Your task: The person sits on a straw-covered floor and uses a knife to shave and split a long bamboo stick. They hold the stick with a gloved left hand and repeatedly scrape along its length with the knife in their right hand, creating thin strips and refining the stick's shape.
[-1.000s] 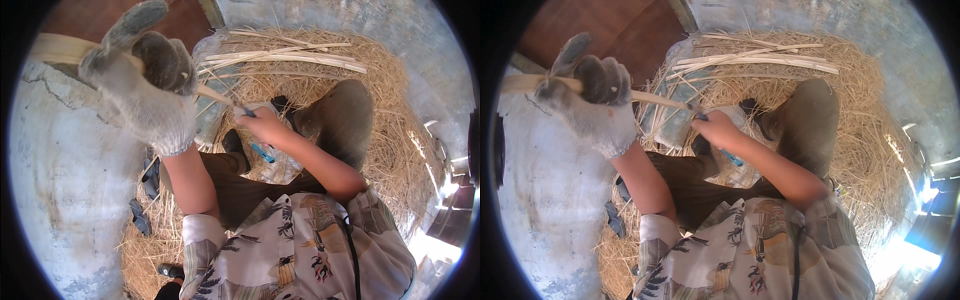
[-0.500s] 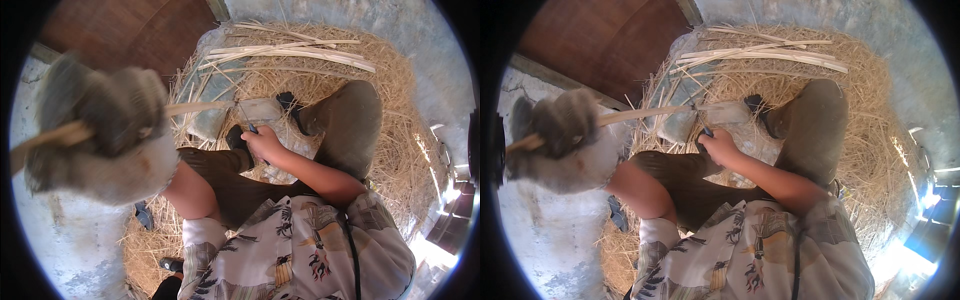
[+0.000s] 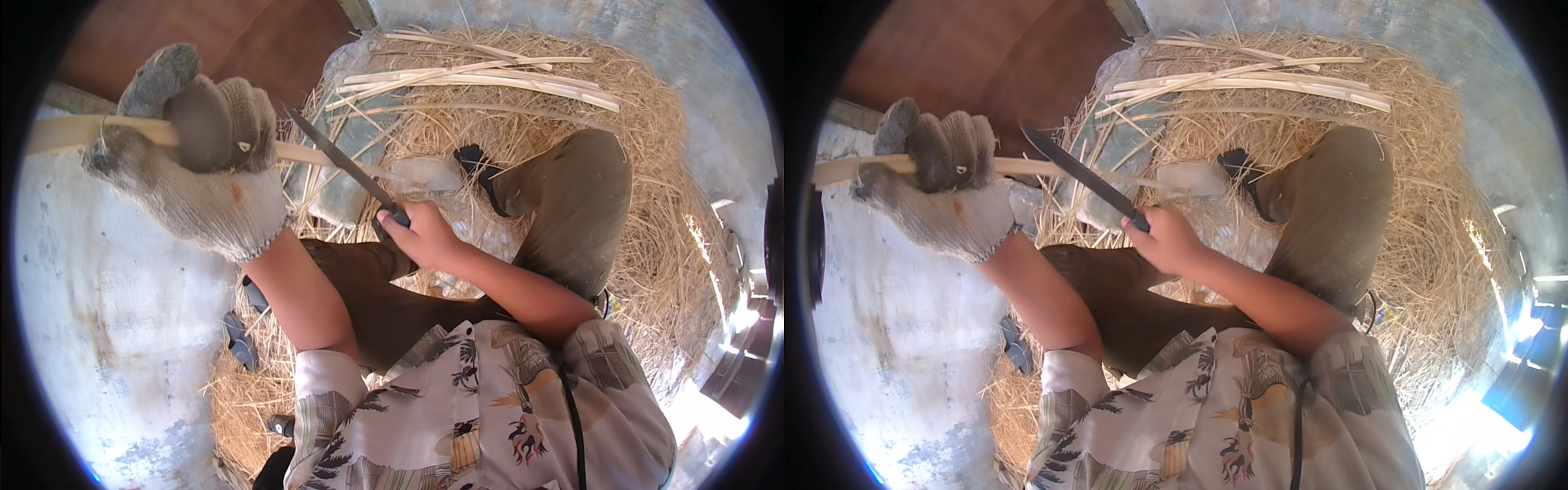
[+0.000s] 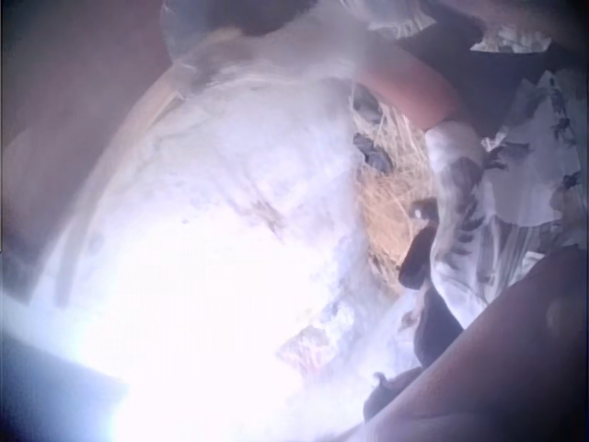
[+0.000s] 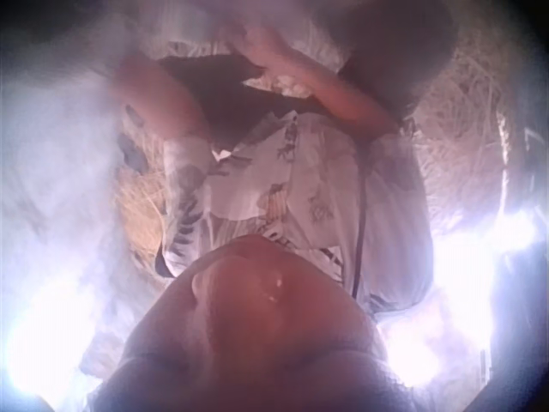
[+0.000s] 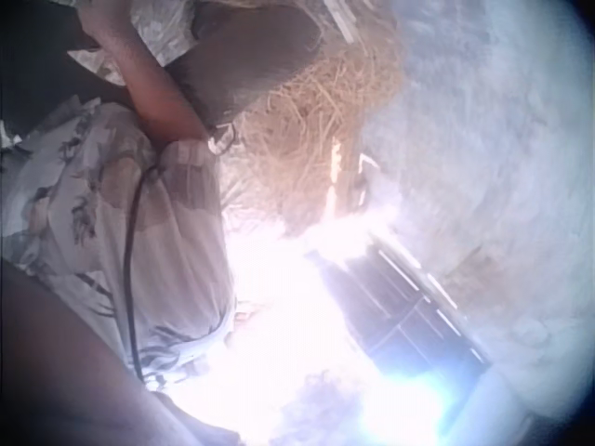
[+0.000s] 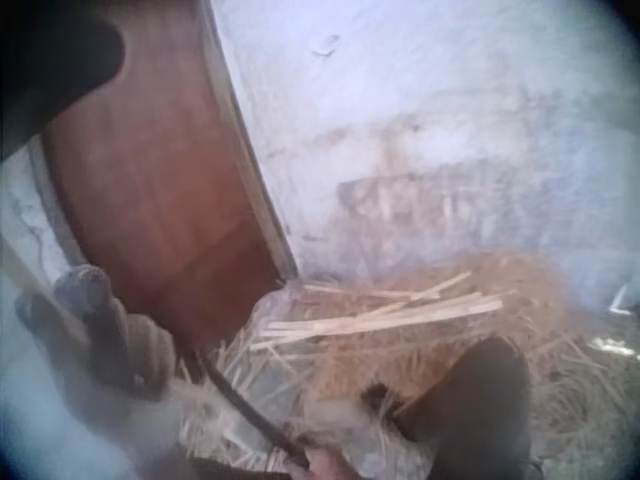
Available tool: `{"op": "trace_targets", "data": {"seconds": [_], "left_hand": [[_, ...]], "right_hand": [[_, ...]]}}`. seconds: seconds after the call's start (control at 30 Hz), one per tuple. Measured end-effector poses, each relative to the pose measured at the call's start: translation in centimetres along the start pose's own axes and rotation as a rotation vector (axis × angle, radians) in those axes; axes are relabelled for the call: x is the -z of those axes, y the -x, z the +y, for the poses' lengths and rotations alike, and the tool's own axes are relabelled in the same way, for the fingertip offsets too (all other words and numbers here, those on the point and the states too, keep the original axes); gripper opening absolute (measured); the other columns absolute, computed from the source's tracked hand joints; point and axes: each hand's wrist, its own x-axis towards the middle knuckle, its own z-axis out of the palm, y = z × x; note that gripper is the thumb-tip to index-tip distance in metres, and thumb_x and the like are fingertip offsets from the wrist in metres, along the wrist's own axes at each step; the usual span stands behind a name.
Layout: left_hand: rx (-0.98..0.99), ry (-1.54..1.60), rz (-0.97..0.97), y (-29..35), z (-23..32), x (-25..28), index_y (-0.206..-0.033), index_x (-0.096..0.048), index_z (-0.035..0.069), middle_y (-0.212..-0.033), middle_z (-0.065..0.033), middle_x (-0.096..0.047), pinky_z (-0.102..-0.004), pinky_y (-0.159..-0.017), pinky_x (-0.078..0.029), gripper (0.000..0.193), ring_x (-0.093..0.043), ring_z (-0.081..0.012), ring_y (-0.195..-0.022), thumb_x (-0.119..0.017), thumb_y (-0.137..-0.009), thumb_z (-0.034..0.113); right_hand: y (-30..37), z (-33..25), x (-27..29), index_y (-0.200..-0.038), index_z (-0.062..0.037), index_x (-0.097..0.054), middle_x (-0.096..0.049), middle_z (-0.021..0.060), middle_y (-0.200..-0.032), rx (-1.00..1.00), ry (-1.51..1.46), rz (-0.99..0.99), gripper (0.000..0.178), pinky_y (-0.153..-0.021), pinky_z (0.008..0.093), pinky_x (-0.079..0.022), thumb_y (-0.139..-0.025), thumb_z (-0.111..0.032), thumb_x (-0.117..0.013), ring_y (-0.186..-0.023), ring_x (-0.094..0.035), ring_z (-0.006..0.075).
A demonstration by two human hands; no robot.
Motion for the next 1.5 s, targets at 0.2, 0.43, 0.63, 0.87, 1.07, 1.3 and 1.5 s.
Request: {"op": "trace_targets", "data": {"seconds": [0.2,0.43,0.63,0.87,1.07,1.3,1.5], "left_hand": [[-0.115,-0.373,0.331,-0.5,0.0,-1.7,-0.106,-0.069,-0.003,-0.049,0.0077,-0.025,-0.0235,-0.035,-0.021,0.069,-0.022,-0.0055,-0.039,-0.064,-0.090,0.064],[0.050,-0.157,-0.092,-0.5,1.8,1.5,-0.108,-0.069,0.002,-0.049,0.0067,-0.032,-0.0232,-0.036,-0.022,0.066,-0.025,-0.0062,-0.038,-0.067,-0.087,0.064],[0.151,0.096,-0.174,-0.2,3.3,3.7,-0.112,-0.071,0.012,-0.047,0.0057,-0.042,-0.0218,-0.034,-0.033,0.053,-0.031,-0.0062,-0.036,-0.068,-0.087,0.059],[0.242,0.410,-0.367,-0.7,3.4,5.7,-0.100,-0.077,0.024,-0.045,0.0063,-0.048,-0.0218,-0.031,-0.036,0.030,-0.031,-0.0036,-0.031,-0.073,-0.085,0.050],[0.221,0.415,-0.385,-0.2,4.1,7.6,-0.101,-0.075,0.031,-0.049,0.0067,-0.046,-0.0246,-0.035,-0.038,0.028,-0.033,-0.0059,-0.036,-0.070,-0.087,0.055],[0.256,0.398,-0.413,-0.5,3.8,6.9,-0.096,-0.075,0.030,-0.047,0.0071,-0.043,-0.0237,-0.035,-0.037,0.028,-0.031,-0.0059,-0.035,-0.069,-0.089,0.057],[0.246,0.340,-0.413,-0.2,4.0,6.9,-0.094,-0.074,0.027,-0.047,0.0071,-0.043,-0.0218,-0.034,-0.036,0.030,-0.031,-0.0049,-0.034,-0.067,-0.090,0.056]], "right_hand": [[-2.6,15.6,-1.7,-0.068,0.0034,-0.056,-0.056,0.0156,-0.055,-0.904,-0.176,-0.050,0.032,-0.040,0.0435,-0.043,-0.086,-0.023,-0.059,-0.039,-0.052,0.0275],[-2.1,8.8,-1.8,-0.070,-0.0016,-0.049,-0.049,0.0073,-0.055,-0.703,-0.309,-0.015,0.032,-0.036,0.0391,-0.036,-0.088,-0.024,-0.062,-0.039,-0.045,0.0199],[-1.2,3.8,-2.4,-0.069,-0.0042,-0.048,-0.049,0.0026,-0.057,-0.025,-0.288,0.238,0.038,-0.045,0.0318,-0.035,-0.094,-0.028,-0.065,-0.049,-0.044,0.0125],[2.4,2.3,-3.4,-0.066,0.0002,-0.053,-0.054,0.0093,-0.055,-0.292,-0.284,-0.041,0.036,-0.050,0.0366,-0.042,-0.094,-0.022,-0.060,-0.051,-0.057,0.0177],[2.0,-2.6,-0.6,-0.073,-0.0021,-0.053,-0.045,0.0015,-0.055,-0.337,-0.349,-0.142,0.033,-0.048,0.0318,-0.035,-0.098,-0.022,-0.060,-0.051,-0.044,0.0106],[2.9,-1.4,-1.6,-0.070,-0.0077,-0.043,-0.040,-0.0040,-0.059,-0.173,-0.481,0.008,0.034,-0.045,0.0291,-0.033,-0.100,-0.017,-0.057,-0.049,-0.038,0.0057],[0.8,-1.3,-0.5,-0.067,-0.0105,-0.042,-0.039,0.0002,-0.050,-0.750,-0.704,-0.247,0.034,-0.033,0.0327,-0.033,-0.096,-0.018,-0.060,-0.034,-0.037,0.0124]]}}
